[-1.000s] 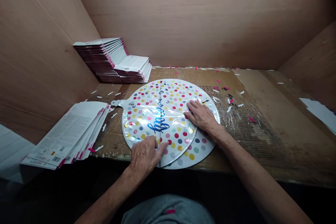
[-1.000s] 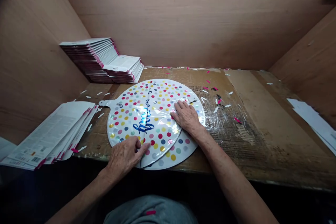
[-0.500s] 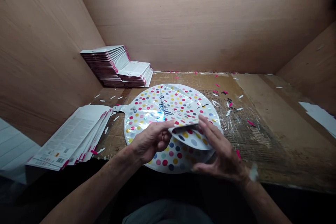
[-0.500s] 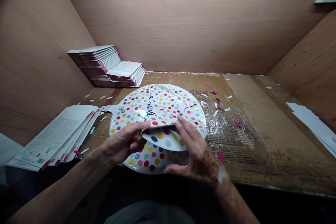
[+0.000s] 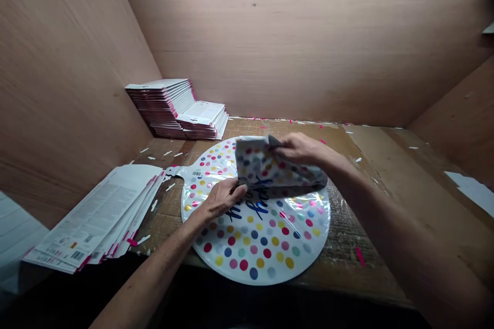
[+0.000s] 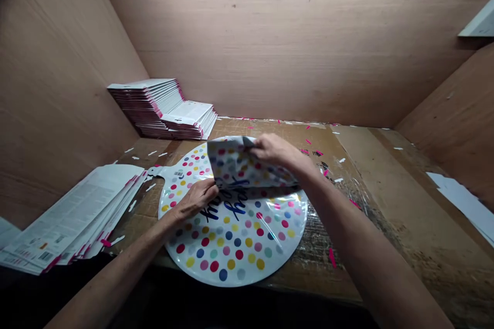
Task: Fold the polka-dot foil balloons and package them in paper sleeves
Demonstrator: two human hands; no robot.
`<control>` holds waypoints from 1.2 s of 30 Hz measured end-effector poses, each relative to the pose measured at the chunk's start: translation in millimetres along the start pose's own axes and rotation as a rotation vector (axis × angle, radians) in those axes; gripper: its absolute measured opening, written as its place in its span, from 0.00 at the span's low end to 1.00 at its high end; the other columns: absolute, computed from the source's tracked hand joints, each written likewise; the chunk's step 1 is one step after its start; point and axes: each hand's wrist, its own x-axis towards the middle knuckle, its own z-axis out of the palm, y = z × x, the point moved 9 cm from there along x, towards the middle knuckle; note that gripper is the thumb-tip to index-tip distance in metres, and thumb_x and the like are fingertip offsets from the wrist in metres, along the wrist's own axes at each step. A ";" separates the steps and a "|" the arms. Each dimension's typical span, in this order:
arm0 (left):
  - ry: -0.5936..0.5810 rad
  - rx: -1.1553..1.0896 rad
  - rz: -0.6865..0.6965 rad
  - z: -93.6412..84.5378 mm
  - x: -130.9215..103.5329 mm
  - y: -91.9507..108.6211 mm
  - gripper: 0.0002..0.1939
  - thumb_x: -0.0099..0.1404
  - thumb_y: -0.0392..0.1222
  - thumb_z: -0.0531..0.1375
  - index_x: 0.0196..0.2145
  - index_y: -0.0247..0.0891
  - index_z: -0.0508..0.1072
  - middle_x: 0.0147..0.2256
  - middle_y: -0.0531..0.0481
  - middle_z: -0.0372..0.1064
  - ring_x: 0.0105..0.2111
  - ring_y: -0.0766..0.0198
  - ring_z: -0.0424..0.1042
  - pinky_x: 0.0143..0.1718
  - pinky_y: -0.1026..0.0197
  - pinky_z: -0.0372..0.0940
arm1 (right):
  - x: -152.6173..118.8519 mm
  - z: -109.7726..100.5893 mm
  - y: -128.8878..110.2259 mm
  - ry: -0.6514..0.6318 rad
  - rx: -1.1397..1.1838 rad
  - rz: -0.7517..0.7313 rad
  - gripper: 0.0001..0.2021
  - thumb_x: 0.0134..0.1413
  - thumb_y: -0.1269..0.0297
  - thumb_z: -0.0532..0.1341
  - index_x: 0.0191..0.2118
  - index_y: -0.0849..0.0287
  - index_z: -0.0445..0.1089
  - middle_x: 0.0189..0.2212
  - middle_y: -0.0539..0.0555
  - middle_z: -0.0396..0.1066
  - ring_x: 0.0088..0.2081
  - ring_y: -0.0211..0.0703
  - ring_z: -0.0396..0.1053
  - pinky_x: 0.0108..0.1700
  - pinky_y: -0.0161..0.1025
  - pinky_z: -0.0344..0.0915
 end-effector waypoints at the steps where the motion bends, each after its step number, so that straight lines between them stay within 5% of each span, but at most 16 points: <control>1: 0.045 0.030 -0.090 -3.0 5.1 -5.1 0.22 0.64 0.61 0.52 0.32 0.40 0.74 0.32 0.50 0.75 0.35 0.58 0.73 0.36 0.60 0.64 | 18.3 -12.2 10.6 0.066 0.024 0.058 0.15 0.59 0.59 0.56 0.26 0.59 0.72 0.21 0.49 0.69 0.24 0.38 0.64 0.28 0.35 0.56; 3: 0.123 0.085 -0.227 -7.9 17.6 -11.8 0.19 0.64 0.56 0.55 0.27 0.39 0.71 0.27 0.51 0.72 0.32 0.59 0.72 0.32 0.62 0.60 | 30.6 -28.3 39.2 0.279 0.103 0.150 0.16 0.60 0.53 0.56 0.34 0.59 0.75 0.27 0.52 0.73 0.30 0.40 0.67 0.32 0.36 0.60; 6: 0.168 0.095 -0.342 -8.3 38.0 -21.9 0.15 0.64 0.49 0.56 0.23 0.39 0.69 0.24 0.52 0.71 0.30 0.60 0.72 0.29 0.63 0.58 | -8.3 -16.0 98.6 0.617 0.268 0.273 0.25 0.57 0.43 0.56 0.44 0.60 0.75 0.37 0.56 0.76 0.36 0.45 0.70 0.38 0.38 0.63; 9: 0.171 0.098 -0.385 -6.6 50.1 -29.5 0.09 0.62 0.45 0.59 0.27 0.39 0.72 0.26 0.51 0.73 0.31 0.60 0.73 0.31 0.63 0.60 | -53.4 34.9 150.6 0.635 0.363 0.407 0.28 0.54 0.38 0.56 0.43 0.60 0.75 0.34 0.56 0.76 0.35 0.47 0.71 0.35 0.39 0.64; 12: 0.216 0.128 -0.423 -7.7 48.6 -28.8 0.10 0.62 0.42 0.60 0.42 0.38 0.72 0.35 0.46 0.76 0.38 0.57 0.74 0.39 0.60 0.64 | -67.5 66.3 168.7 0.571 0.221 0.518 0.25 0.53 0.39 0.56 0.35 0.59 0.75 0.26 0.53 0.73 0.29 0.46 0.68 0.30 0.38 0.60; 14: 0.299 0.207 -0.378 -11.6 45.0 -18.2 0.18 0.64 0.42 0.60 0.51 0.36 0.68 0.44 0.41 0.74 0.43 0.55 0.74 0.44 0.57 0.66 | -61.4 68.3 167.1 0.556 0.057 0.576 0.23 0.55 0.43 0.55 0.32 0.58 0.75 0.25 0.54 0.72 0.29 0.46 0.67 0.30 0.39 0.58; 17: 0.404 0.391 -0.110 -11.1 43.7 11.5 0.23 0.68 0.44 0.57 0.58 0.34 0.63 0.59 0.35 0.64 0.56 0.50 0.67 0.53 0.52 0.65 | -47.6 63.7 159.2 0.537 -0.077 0.597 0.20 0.58 0.50 0.53 0.39 0.59 0.76 0.31 0.59 0.75 0.34 0.50 0.70 0.34 0.41 0.60; 20: 0.290 0.536 0.093 9.5 48.5 18.2 0.27 0.72 0.52 0.51 0.62 0.34 0.61 0.65 0.36 0.56 0.66 0.44 0.52 0.63 0.43 0.54 | -52.1 58.2 146.3 0.583 -0.129 0.559 0.22 0.59 0.55 0.53 0.51 0.63 0.72 0.40 0.65 0.75 0.41 0.56 0.71 0.41 0.46 0.65; 23: 0.182 0.627 0.097 24.3 53.5 1.3 0.31 0.73 0.57 0.45 0.64 0.35 0.60 0.66 0.38 0.54 0.67 0.41 0.49 0.66 0.38 0.46 | -59.5 55.9 101.9 0.622 -0.263 0.227 0.26 0.59 0.56 0.55 0.60 0.64 0.64 0.55 0.69 0.67 0.54 0.60 0.66 0.52 0.53 0.64; 25: 0.179 0.656 0.098 27.1 54.8 -5.3 0.33 0.73 0.58 0.43 0.66 0.35 0.58 0.67 0.38 0.52 0.68 0.41 0.48 0.66 0.38 0.44 | -55.0 71.1 65.5 0.475 -0.372 -0.078 0.27 0.58 0.61 0.56 0.62 0.62 0.61 0.62 0.67 0.61 0.61 0.60 0.60 0.59 0.55 0.58; 27: 0.174 0.661 0.094 28.1 55.6 -8.1 0.35 0.72 0.60 0.42 0.66 0.35 0.58 0.68 0.38 0.51 0.68 0.40 0.46 0.66 0.38 0.44 | -42.4 90.8 49.4 0.263 -0.465 -0.216 0.25 0.56 0.69 0.55 0.60 0.63 0.61 0.60 0.65 0.64 0.60 0.57 0.61 0.60 0.54 0.56; 32: 0.105 0.583 0.031 29.0 57.2 -12.7 0.42 0.70 0.66 0.38 0.69 0.32 0.51 0.69 0.38 0.45 0.69 0.42 0.42 0.68 0.40 0.40 | -1.5 98.6 63.4 0.073 -0.567 -0.152 0.20 0.57 0.79 0.48 0.53 0.66 0.66 0.51 0.66 0.72 0.54 0.52 0.68 0.53 0.46 0.64; 36: 0.075 0.515 -0.023 28.5 61.1 -19.2 0.44 0.70 0.66 0.33 0.69 0.28 0.48 0.70 0.37 0.43 0.70 0.46 0.40 0.69 0.42 0.37 | -20.1 87.5 79.7 0.079 -0.520 -0.119 0.21 0.57 0.80 0.46 0.50 0.63 0.69 0.48 0.63 0.74 0.48 0.50 0.72 0.48 0.43 0.68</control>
